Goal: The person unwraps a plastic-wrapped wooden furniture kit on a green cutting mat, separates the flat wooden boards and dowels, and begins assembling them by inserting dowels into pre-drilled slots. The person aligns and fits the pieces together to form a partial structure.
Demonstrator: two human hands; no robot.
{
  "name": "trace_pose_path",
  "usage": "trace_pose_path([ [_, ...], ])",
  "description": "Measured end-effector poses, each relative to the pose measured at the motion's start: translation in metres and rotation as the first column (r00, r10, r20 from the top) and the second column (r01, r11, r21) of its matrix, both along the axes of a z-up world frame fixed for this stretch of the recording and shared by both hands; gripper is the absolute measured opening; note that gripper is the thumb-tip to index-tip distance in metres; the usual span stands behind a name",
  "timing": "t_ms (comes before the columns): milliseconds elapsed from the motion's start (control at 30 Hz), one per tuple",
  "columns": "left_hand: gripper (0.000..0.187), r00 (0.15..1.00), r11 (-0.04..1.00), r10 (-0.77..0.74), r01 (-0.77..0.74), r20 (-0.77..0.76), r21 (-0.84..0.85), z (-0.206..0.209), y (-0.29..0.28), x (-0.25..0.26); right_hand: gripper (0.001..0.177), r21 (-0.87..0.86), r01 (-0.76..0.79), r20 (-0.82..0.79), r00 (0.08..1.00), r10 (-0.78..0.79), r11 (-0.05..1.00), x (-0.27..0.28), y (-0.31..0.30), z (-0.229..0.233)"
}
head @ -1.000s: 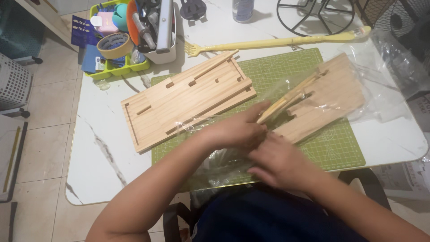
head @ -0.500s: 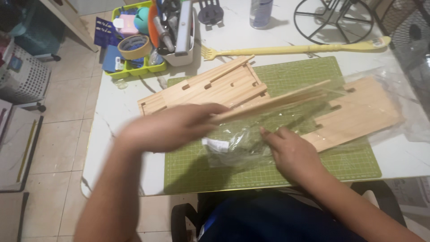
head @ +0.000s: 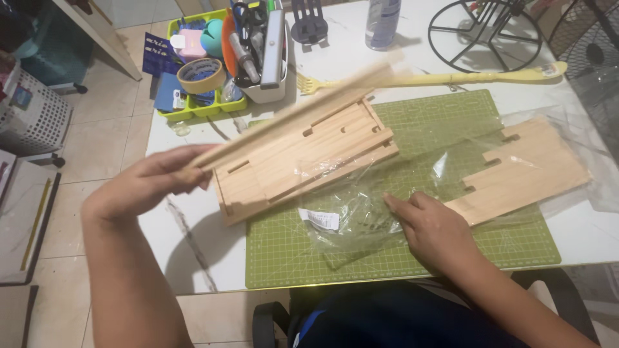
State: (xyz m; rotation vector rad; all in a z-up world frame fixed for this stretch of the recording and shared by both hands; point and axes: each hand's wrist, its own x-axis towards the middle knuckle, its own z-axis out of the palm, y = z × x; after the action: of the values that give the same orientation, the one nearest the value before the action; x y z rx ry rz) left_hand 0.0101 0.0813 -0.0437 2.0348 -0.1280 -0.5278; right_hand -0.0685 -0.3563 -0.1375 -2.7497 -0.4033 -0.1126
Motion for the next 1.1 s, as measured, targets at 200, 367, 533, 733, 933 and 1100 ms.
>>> trace_pose_path([
  [200,0.053,0.882,0.929,-0.116,-0.066,0.457,0.364,-0.025,-0.048,0.037,0.036,-0.010,-0.031,0.070,0.997,0.032,0.999,0.002,0.001,-0.003],
  [367,0.050,0.769,0.833,-0.295,-0.083,0.567,0.547,-0.029,-0.083,0.075,0.037,0.009,-0.025,0.094,0.995,0.024,1.000,0.002,0.002,-0.005],
  [533,0.039,0.776,0.834,-0.279,-0.096,0.566,0.543,-0.030,-0.099,0.082,0.036,0.004,0.000,0.080,0.997,0.000,1.000,0.000,0.001,-0.007],
  [733,0.032,0.791,0.850,-0.267,-0.077,0.551,0.522,-0.042,-0.093,0.091,0.035,0.007,0.002,0.081,0.997,-0.003,1.000,0.002,0.001,-0.010],
  [933,0.039,0.861,0.765,-0.302,-0.037,0.409,0.642,-0.037,-0.089,0.109,0.034,0.126,-0.041,0.151,0.988,0.022,0.991,0.000,-0.001,-0.005],
  [1100,0.015,0.639,0.881,-0.250,-0.162,0.727,0.445,-0.029,-0.129,0.082,0.025,0.291,-0.207,0.469,0.882,0.049,0.934,-0.009,-0.030,-0.005],
])
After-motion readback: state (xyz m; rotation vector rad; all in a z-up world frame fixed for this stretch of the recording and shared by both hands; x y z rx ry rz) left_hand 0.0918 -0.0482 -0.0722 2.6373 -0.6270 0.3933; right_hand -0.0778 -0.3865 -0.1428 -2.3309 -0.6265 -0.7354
